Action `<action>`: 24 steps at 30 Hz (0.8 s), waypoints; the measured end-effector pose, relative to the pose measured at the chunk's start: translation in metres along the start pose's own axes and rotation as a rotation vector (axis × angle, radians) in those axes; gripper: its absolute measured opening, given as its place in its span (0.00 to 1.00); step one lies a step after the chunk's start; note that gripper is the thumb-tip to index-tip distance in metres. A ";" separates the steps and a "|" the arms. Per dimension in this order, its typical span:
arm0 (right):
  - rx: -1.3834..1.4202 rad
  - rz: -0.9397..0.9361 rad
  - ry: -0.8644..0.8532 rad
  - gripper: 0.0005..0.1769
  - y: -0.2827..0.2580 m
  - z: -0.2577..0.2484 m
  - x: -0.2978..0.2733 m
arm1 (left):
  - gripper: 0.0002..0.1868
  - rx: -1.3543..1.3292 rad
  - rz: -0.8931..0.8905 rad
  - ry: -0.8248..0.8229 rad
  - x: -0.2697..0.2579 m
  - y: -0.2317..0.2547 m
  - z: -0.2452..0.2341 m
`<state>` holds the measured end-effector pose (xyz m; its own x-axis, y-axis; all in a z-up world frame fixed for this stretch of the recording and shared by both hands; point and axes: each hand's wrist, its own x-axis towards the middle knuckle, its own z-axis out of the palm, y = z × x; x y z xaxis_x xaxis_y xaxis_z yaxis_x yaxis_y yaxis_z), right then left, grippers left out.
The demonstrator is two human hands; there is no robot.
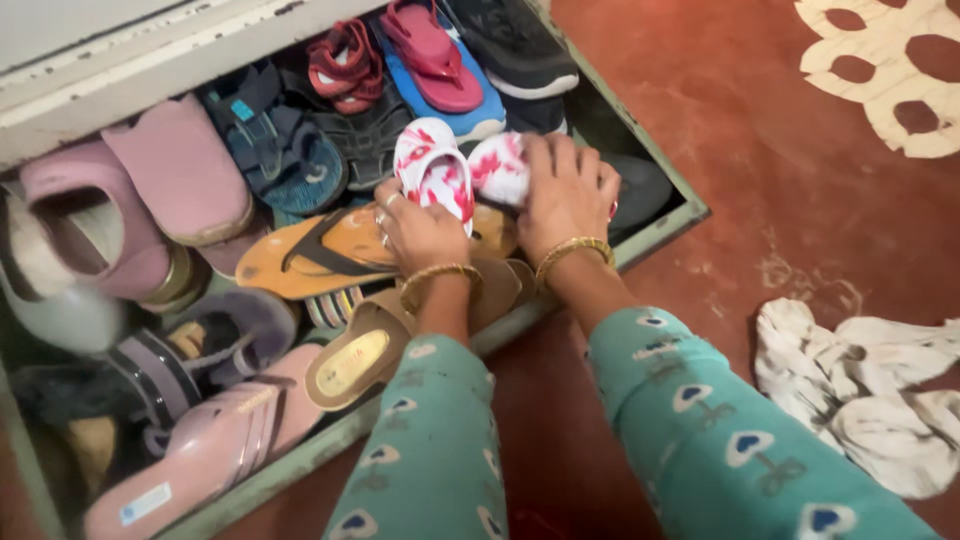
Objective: The person organizes a drawer full of footwear by hand. They pick up various shoes and sandals, reposition them, and arrange them neatly within the drawer.
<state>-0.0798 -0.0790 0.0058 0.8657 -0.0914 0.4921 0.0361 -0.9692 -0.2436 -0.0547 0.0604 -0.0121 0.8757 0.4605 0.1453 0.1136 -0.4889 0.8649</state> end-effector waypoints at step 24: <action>-0.062 0.014 -0.069 0.40 0.012 -0.024 0.008 | 0.38 0.369 0.546 0.027 -0.006 0.048 -0.037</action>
<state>-0.0848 -0.0965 0.0273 0.8984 -0.0909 0.4297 -0.0052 -0.9805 -0.1966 -0.0719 0.0616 0.0461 0.8415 0.0907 0.5326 -0.1855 -0.8774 0.4425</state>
